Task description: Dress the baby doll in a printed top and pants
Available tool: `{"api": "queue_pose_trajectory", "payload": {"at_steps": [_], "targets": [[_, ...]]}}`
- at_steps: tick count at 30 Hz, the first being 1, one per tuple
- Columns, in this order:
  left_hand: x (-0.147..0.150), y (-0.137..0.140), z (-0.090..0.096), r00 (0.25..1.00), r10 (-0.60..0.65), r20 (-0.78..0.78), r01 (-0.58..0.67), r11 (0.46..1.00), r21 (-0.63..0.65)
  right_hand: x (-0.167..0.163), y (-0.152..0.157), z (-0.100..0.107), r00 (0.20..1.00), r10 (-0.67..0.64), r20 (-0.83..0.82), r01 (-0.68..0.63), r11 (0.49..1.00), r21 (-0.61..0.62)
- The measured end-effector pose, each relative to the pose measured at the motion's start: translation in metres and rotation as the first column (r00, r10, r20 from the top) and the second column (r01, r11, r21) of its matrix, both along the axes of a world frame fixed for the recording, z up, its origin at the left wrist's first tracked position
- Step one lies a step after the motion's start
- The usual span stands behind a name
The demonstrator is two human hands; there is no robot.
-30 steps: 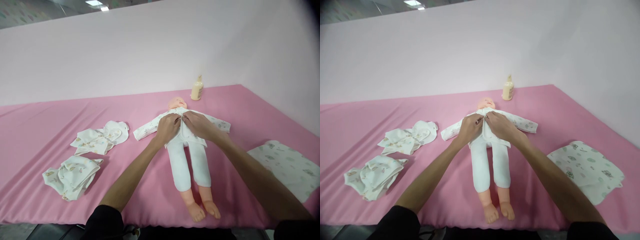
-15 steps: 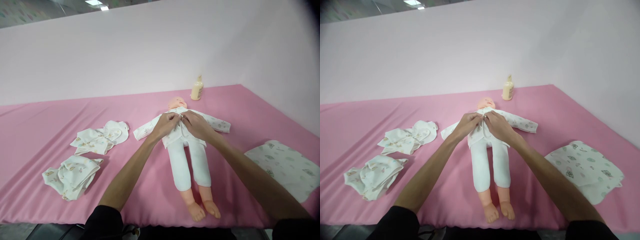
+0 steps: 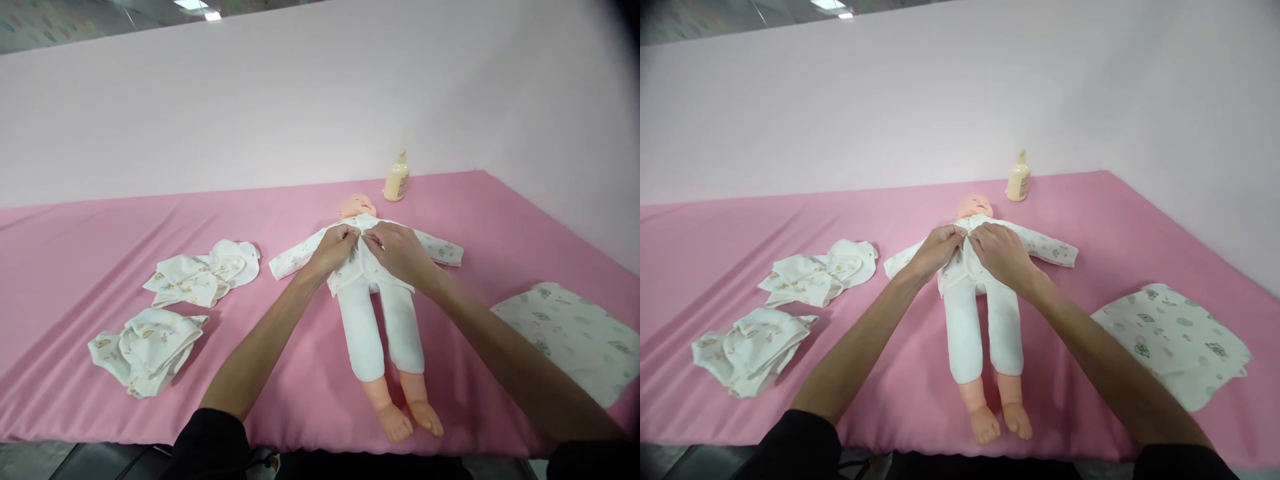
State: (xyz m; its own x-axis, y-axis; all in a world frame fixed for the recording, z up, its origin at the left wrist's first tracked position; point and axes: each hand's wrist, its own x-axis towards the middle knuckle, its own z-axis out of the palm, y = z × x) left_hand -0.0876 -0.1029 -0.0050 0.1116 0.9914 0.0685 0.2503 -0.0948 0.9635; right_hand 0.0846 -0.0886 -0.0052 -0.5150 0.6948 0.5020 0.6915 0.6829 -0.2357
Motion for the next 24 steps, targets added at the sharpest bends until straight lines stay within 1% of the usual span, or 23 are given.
{"api": "queue_pose_trajectory", "payload": {"at_steps": [3,7,9,11,13,14,15,17,19,21,24], "targets": [[0.001,0.001,-0.001,1.0,0.017,-0.015,-0.018,1.0,-0.009,-0.002,-0.002,0.0,1.0,0.01,0.002,-0.01,0.999,-0.033],[0.002,0.001,0.0,0.996,0.036,-0.076,-0.037,0.999,-0.011,0.003,-0.002,0.005,0.999,0.01,-0.043,-0.017,0.985,-0.17],[0.001,-0.005,0.003,0.984,0.056,-0.167,-0.053,0.998,0.023,0.011,-0.005,0.009,0.997,-0.005,-0.072,-0.012,0.973,-0.231],[0.0,-0.018,0.007,0.946,0.1,-0.309,-0.069,0.992,0.108,0.023,-0.013,0.01,0.998,0.006,-0.069,-0.024,0.965,-0.262],[-0.002,-0.037,0.008,0.866,0.147,-0.478,-0.051,0.977,0.208,0.038,-0.024,0.008,0.998,0.057,-0.018,-0.06,0.96,-0.274],[-0.003,-0.048,0.006,0.809,0.165,-0.564,-0.024,0.968,0.248,0.045,-0.03,0.005,0.996,0.089,0.017,-0.08,0.959,-0.272],[-0.003,-0.058,0.004,0.742,0.185,-0.644,0.014,0.957,0.29,0.051,-0.036,0.001,0.992,0.112,0.049,-0.095,0.959,-0.265],[-0.001,-0.076,-0.005,0.6,0.235,-0.765,0.103,0.925,0.365,0.057,-0.048,-0.011,0.99,0.118,0.073,-0.099,0.969,-0.225],[0.004,-0.085,-0.015,0.469,0.318,-0.824,0.16,0.887,0.434,0.055,-0.056,-0.024,0.996,0.078,0.052,-0.071,0.988,-0.135],[0.012,-0.087,-0.023,0.352,0.415,-0.839,0.188,0.847,0.497,0.047,-0.062,-0.034,0.999,0.025,0.039,-0.024,1.0,-0.013],[0.024,-0.084,-0.027,0.193,0.49,-0.85,0.263,0.808,0.526,0.031,-0.066,-0.042,0.994,-0.028,0.105,0.011,0.988,0.157]]}}
